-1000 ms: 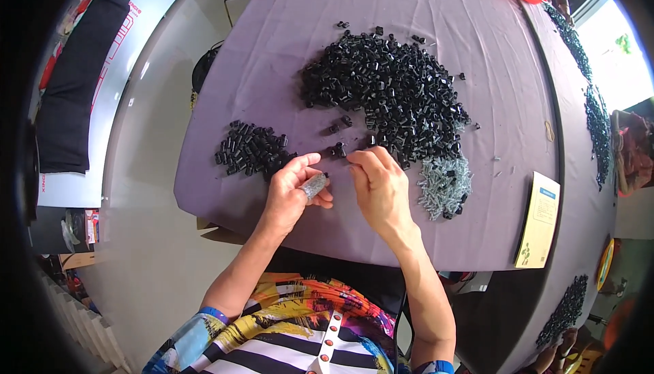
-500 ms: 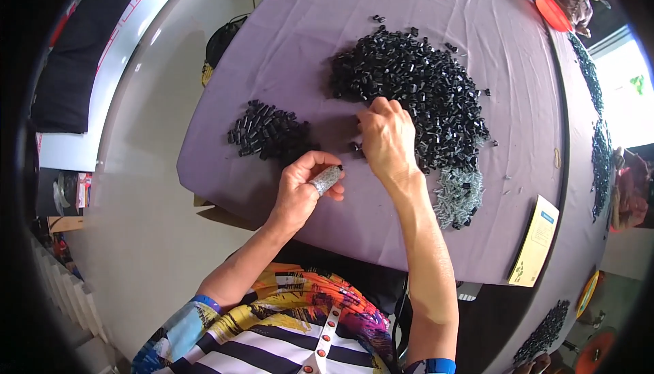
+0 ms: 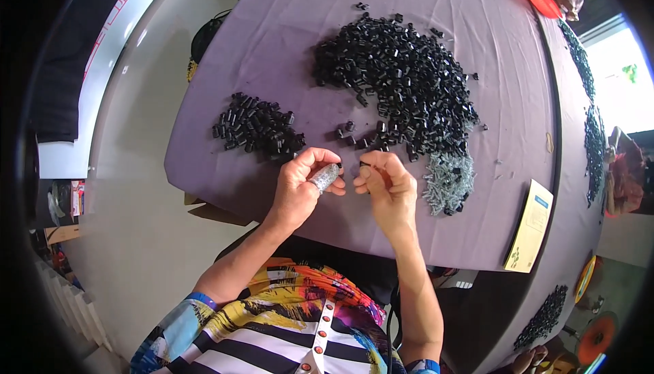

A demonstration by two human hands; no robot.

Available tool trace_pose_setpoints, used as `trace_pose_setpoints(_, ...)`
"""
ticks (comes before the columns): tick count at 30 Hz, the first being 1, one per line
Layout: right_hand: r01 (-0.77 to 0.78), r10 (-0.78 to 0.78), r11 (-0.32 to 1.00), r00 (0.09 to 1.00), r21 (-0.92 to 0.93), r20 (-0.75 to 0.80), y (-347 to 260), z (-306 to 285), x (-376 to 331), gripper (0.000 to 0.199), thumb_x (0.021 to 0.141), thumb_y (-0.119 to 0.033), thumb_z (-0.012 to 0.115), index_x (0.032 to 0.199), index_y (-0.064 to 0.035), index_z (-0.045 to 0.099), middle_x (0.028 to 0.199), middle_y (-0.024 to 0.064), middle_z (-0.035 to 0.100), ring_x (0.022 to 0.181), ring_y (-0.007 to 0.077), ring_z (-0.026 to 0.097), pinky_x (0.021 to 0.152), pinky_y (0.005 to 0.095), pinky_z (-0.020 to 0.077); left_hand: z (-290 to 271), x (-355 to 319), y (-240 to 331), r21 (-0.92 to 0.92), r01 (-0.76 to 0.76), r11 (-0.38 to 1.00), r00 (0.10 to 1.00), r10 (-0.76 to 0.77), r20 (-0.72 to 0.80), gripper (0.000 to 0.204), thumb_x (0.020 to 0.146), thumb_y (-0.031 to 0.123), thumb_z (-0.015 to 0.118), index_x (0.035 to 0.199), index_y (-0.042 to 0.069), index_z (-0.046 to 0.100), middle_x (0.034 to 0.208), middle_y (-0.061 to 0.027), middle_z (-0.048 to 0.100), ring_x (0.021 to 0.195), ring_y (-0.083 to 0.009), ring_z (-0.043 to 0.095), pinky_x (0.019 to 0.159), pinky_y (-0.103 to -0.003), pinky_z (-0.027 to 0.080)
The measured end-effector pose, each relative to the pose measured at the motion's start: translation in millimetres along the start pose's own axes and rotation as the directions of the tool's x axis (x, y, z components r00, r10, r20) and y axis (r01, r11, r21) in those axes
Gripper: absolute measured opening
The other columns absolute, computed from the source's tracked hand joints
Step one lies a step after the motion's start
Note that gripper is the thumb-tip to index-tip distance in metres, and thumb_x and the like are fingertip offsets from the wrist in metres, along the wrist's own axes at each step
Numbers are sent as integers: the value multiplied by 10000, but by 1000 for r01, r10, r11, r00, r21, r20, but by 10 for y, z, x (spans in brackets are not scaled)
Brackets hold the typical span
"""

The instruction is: The person assembles small plastic components by hand, inserting metal springs into plastic housings.

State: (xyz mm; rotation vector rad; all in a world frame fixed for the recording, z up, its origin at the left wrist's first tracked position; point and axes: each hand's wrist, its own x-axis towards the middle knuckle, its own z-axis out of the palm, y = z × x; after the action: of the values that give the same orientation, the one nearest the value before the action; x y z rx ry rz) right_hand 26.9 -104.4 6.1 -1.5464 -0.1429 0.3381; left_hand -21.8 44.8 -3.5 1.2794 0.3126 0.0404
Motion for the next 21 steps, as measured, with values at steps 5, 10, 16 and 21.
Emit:
trace_pose_setpoints(5,77,-72,994,995,79,-74,122,-39,-138,165,920,24,560,1069,1,627,810,21,642,698,63,597,669,201,501,150,-17,-34,46,21,999,998,-24,60,195,886,-98,455,1020,-27,578,874,-70,619,751,-123,640,688,-286,578)
trace_pose_setpoints(10,153,-157,985,987,-79,-37,112,-46,-158,174,883,83,537,1018,31,635,851,36,598,707,89,605,656,218,509,187,-22,-30,114,-26,993,995,16,95,218,877,-115,449,1025,-28,583,862,-68,643,741,-117,648,694,-268,569)
trace_pose_setpoints(16,240,-251,936,968,-259,-12,67,1,-163,188,851,83,555,997,11,650,837,76,608,701,137,637,636,242,516,140,-9,-50,122,-37,992,993,24,112,215,872,-133,455,1011,-48,596,873,-65,648,752,-111,647,714,-266,573)
trace_pose_setpoints(21,290,-312,893,950,-344,-11,103,-1,-161,179,836,57,589,991,1,661,883,96,653,710,198,663,641,276,527,175,-1,-34,106,-35,994,995,25,98,193,872,-129,483,1007,-52,598,879,-67,647,773,-106,641,725,-265,578)
